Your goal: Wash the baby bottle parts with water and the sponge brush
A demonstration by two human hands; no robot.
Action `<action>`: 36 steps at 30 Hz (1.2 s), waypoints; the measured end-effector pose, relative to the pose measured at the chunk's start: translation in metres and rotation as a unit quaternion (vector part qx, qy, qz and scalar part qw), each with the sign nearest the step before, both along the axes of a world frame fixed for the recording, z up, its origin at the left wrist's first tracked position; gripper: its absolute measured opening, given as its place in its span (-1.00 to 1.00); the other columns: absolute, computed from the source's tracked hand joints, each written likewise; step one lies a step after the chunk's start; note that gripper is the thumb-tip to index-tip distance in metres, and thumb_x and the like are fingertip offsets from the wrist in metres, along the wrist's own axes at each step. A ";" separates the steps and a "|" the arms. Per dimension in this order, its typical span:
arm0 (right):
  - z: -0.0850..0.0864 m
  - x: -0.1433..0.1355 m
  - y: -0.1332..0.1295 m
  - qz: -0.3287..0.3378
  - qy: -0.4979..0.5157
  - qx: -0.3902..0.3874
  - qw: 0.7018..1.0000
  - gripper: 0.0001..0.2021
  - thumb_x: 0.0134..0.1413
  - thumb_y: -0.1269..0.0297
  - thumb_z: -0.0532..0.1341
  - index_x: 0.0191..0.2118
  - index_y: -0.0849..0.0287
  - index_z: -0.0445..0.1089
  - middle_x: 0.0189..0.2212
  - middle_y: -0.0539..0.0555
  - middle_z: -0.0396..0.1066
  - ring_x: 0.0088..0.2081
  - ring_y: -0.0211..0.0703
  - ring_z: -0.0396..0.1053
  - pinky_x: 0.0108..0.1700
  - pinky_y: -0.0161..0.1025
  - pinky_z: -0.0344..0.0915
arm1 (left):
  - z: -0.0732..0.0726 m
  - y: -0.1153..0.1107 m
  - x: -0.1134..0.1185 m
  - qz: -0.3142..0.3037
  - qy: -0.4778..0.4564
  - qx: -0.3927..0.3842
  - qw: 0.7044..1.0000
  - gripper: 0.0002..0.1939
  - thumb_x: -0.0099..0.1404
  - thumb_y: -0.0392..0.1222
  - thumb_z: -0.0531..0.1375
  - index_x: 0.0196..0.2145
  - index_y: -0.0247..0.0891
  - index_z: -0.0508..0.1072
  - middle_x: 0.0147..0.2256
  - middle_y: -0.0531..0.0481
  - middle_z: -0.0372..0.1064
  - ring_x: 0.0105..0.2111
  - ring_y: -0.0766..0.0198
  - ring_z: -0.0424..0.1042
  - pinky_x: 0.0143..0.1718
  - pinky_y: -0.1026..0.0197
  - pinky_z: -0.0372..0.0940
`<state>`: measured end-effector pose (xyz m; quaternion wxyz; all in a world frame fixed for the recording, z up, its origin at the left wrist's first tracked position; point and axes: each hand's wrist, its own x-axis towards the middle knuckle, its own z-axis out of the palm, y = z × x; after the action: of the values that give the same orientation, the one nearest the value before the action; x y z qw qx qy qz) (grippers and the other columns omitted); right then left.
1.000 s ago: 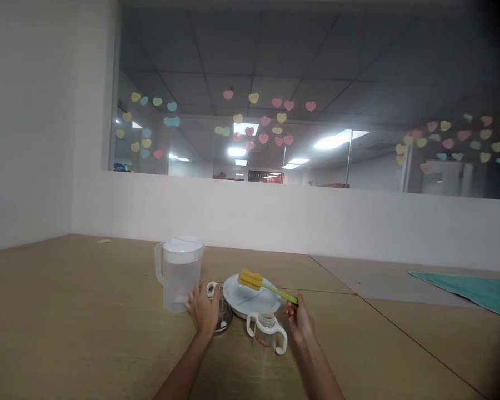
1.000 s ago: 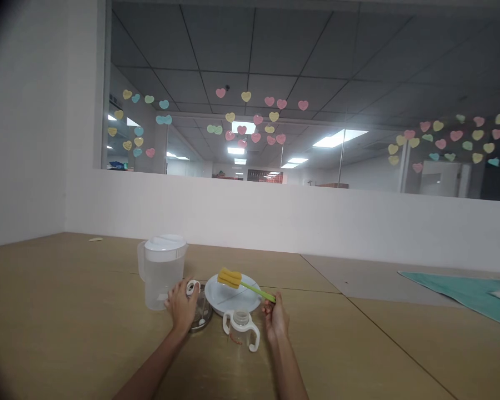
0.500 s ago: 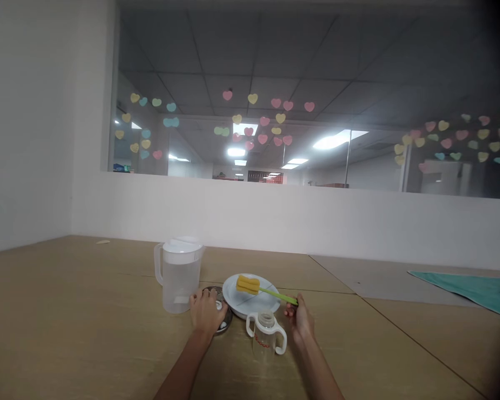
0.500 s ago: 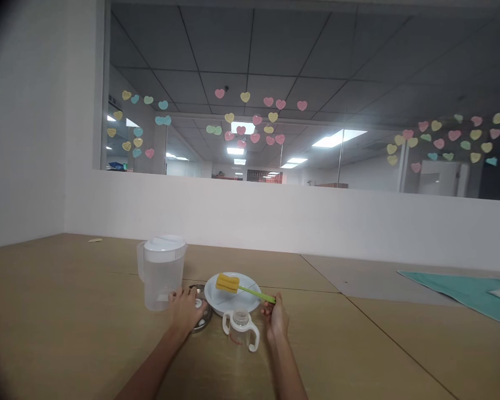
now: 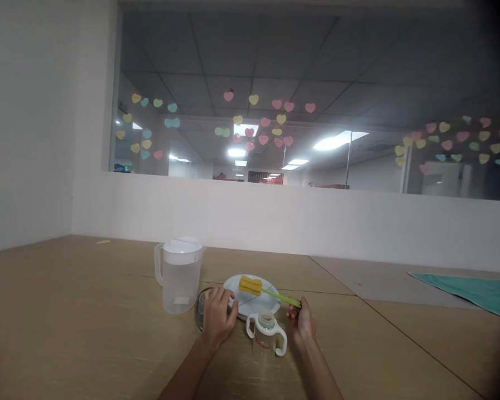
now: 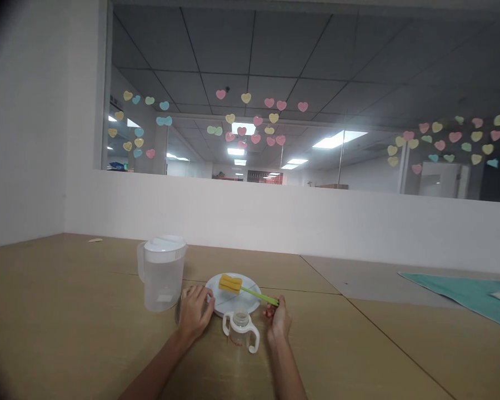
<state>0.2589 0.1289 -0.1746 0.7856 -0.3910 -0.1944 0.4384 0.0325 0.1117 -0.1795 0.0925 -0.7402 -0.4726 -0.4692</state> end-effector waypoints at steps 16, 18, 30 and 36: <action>-0.004 0.004 0.005 -0.007 0.038 -0.006 0.999 -0.72 0.06 0.09 0.15 -0.53 0.17 0.25 -0.81 -0.14 0.17 -0.77 -0.40 0.06 -0.67 -0.41 0.13 | -0.024 -0.019 0.050 -0.213 -0.044 0.048 0.975 -0.25 -0.06 0.21 0.31 0.01 -0.25 0.28 -0.25 -0.13 0.43 -0.24 0.04 0.41 -0.15 -0.07 0.30; -0.004 0.005 0.006 0.000 0.040 -0.003 0.999 -0.71 0.06 0.08 0.15 -0.54 0.15 0.23 -0.81 -0.14 0.17 -0.77 -0.40 0.06 -0.67 -0.41 0.13 | -0.027 -0.022 0.053 -0.227 -0.068 0.063 0.969 -0.28 -0.05 0.18 0.33 -0.02 -0.25 0.27 -0.21 -0.15 0.41 -0.22 0.05 0.40 -0.18 -0.01 0.33; 0.004 0.012 0.003 0.047 0.065 0.060 0.995 -0.62 0.16 0.06 0.08 -0.59 0.12 0.03 -0.78 -0.20 0.04 -0.77 -0.49 -0.05 -0.67 -0.50 0.06 | -0.008 -0.014 0.033 -0.112 -0.253 0.148 0.950 -0.57 0.15 -0.07 0.25 -0.07 -0.27 0.27 -0.12 -0.17 0.38 -0.07 0.09 0.39 -0.04 0.04 0.32; 0.010 0.000 -0.003 0.061 0.048 0.071 0.994 -0.67 0.09 0.07 0.16 -0.56 0.14 0.15 -0.78 -0.20 0.05 -0.75 -0.48 -0.08 -0.69 -0.48 0.01 | -0.009 0.006 0.018 -0.039 -0.214 0.176 0.960 -0.60 0.19 -0.07 0.23 -0.05 -0.26 0.32 -0.11 -0.18 0.40 -0.10 0.09 0.42 -0.07 0.05 0.35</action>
<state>0.2589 0.1259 -0.1649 0.7916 -0.3003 -0.2104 0.4888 0.0505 0.1172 -0.1886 0.0995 -0.6128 -0.3623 -0.6952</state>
